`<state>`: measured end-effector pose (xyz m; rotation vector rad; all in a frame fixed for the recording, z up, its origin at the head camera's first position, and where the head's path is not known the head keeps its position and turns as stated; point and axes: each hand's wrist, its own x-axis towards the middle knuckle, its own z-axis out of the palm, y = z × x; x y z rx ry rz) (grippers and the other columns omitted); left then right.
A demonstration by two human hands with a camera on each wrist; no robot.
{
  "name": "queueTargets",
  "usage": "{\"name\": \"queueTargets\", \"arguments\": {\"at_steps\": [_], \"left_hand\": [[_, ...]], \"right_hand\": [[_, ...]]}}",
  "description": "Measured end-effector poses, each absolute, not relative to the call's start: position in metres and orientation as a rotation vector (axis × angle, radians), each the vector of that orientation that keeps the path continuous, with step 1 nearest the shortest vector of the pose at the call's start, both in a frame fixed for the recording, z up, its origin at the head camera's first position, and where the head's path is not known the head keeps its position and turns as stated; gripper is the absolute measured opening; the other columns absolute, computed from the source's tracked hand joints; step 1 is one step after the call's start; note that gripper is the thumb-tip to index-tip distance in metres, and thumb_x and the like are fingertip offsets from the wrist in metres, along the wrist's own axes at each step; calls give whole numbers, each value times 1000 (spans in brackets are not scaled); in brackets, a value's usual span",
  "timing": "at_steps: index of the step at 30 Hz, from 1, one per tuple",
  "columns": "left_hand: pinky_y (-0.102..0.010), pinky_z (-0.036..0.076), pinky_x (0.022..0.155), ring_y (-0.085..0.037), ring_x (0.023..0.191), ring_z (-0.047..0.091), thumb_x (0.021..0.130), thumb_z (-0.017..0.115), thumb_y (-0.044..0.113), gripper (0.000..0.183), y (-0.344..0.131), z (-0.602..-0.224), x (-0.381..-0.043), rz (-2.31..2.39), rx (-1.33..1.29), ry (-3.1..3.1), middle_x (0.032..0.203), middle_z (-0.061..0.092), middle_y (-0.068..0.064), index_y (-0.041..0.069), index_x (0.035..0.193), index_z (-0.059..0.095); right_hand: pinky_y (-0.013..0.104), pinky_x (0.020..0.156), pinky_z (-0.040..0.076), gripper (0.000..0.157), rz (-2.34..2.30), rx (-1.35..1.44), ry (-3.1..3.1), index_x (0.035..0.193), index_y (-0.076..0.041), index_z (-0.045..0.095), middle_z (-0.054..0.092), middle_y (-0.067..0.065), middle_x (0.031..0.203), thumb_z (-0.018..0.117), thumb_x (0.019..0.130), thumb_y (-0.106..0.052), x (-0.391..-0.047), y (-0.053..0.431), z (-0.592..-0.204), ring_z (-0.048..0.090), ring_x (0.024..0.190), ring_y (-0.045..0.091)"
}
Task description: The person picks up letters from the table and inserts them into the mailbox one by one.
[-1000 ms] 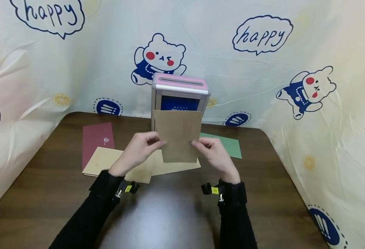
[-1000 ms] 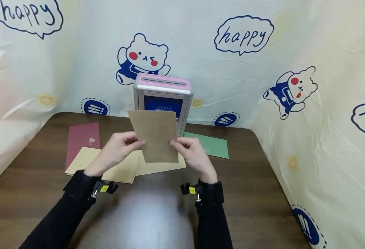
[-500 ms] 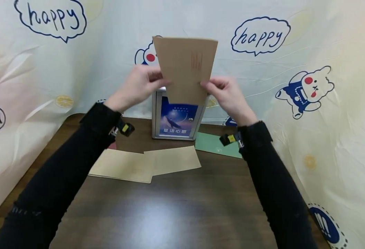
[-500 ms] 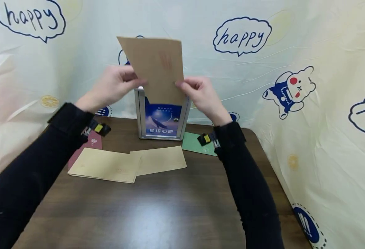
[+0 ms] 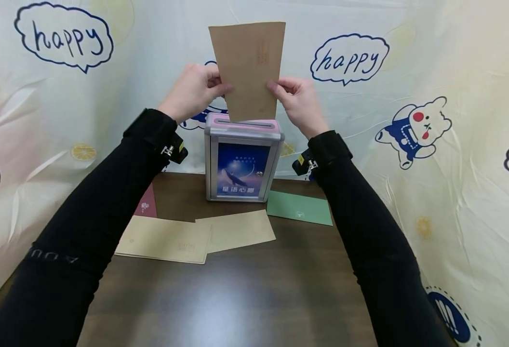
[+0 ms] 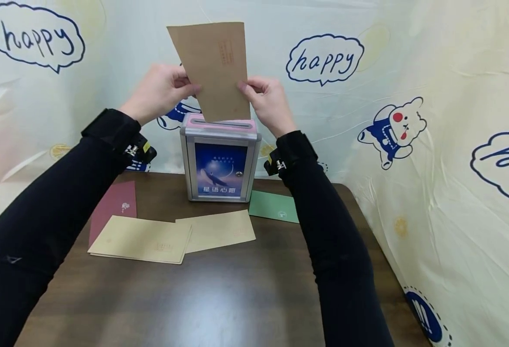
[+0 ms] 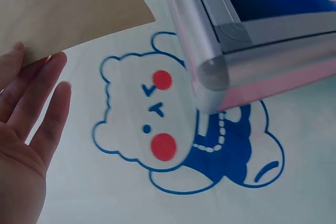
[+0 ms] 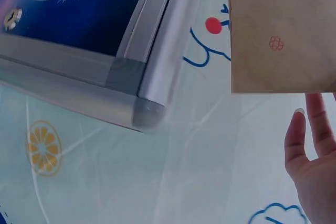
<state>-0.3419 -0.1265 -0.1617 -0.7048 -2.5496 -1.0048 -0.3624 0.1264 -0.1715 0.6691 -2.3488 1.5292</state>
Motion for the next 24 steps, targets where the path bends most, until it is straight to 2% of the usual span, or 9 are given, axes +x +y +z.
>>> {"name": "queueTargets", "arguments": {"at_steps": [8,13,16,19,24], "left_hand": [[-40,50,107,-24,115,68,101,61,20,28,-131,-170,-357,-1032,-672,-2584,122,72,-13,6,124,69],[-39,48,102,-23,111,66,102,60,20,25,-132,-176,-361,-1006,-659,-2611,114,74,-14,6,119,71],[-40,47,101,-24,111,65,102,60,20,25,-130,-181,-363,-1013,-656,-2626,115,74,-14,7,120,70],[-44,47,104,-26,115,65,103,59,21,27,-127,-186,-364,-1036,-628,-2646,120,73,-15,8,125,67],[-45,48,104,-29,120,66,103,59,20,23,-127,-200,-367,-1053,-582,-2647,123,72,-15,7,119,68]], "right_hand": [[29,104,41,31,1481,587,-2336,116,-4,75,74,14,114,68,97,-27,-379,118,-193,60,107,12],[30,104,41,31,1458,576,-2359,116,-4,75,73,14,117,68,97,-28,-384,119,-205,58,106,11],[30,102,41,31,1438,582,-2370,114,-3,76,72,12,114,68,97,-28,-386,120,-210,57,104,11],[28,102,41,32,1419,561,-2411,113,-2,76,70,11,112,68,98,-29,-386,121,-215,57,107,12],[32,108,43,30,1361,536,-2499,114,-4,75,71,11,125,66,98,-29,-386,119,-224,61,123,19]]}}
